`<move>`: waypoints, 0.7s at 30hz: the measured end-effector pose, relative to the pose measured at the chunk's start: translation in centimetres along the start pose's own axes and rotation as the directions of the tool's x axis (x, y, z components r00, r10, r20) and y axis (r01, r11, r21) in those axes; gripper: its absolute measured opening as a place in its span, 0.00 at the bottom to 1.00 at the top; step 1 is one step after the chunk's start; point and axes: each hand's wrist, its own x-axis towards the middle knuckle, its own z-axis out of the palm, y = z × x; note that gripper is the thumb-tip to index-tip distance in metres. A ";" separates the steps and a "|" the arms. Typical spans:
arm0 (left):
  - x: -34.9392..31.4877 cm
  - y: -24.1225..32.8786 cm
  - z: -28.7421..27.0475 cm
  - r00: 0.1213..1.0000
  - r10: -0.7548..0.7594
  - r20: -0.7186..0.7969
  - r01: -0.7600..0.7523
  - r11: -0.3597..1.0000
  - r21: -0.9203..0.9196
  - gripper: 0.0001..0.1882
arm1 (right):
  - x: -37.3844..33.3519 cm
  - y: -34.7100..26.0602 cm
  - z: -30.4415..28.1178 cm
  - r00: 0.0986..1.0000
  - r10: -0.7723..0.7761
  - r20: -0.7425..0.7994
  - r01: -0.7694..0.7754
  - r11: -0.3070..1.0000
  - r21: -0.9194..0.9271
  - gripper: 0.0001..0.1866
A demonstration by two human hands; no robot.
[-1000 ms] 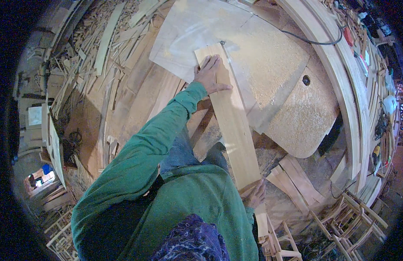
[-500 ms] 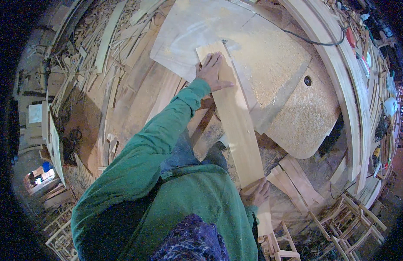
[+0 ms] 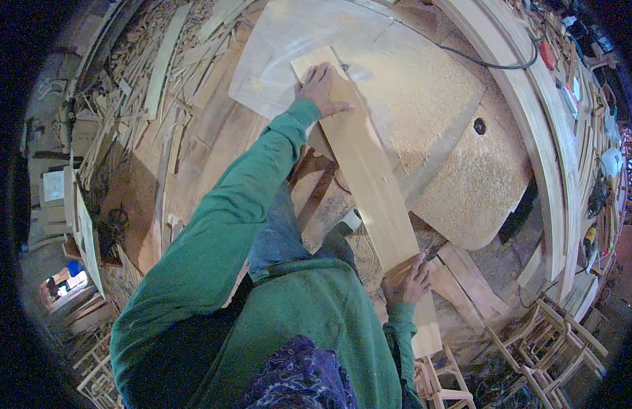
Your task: Feeding wooden boards through a stationary router table to shape their edges.
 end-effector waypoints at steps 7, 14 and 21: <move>4.2 -1.8 -1.7 0.997 -0.057 0.057 0.055 0.998 0.032 0.68 | 3.0 -2.7 -0.3 0.999 0.009 0.045 -0.010 1.000 0.026 0.64; 6.9 -4.0 -2.1 0.999 -0.040 0.028 0.039 0.998 0.051 0.68 | 7.4 -6.1 -1.2 0.978 -0.196 -0.077 0.194 0.981 -0.027 0.59; 8.5 -5.1 -2.4 0.999 -0.013 0.031 0.011 0.996 0.086 0.69 | 13.1 -9.4 0.5 0.897 -0.423 -0.129 0.427 0.904 0.009 0.49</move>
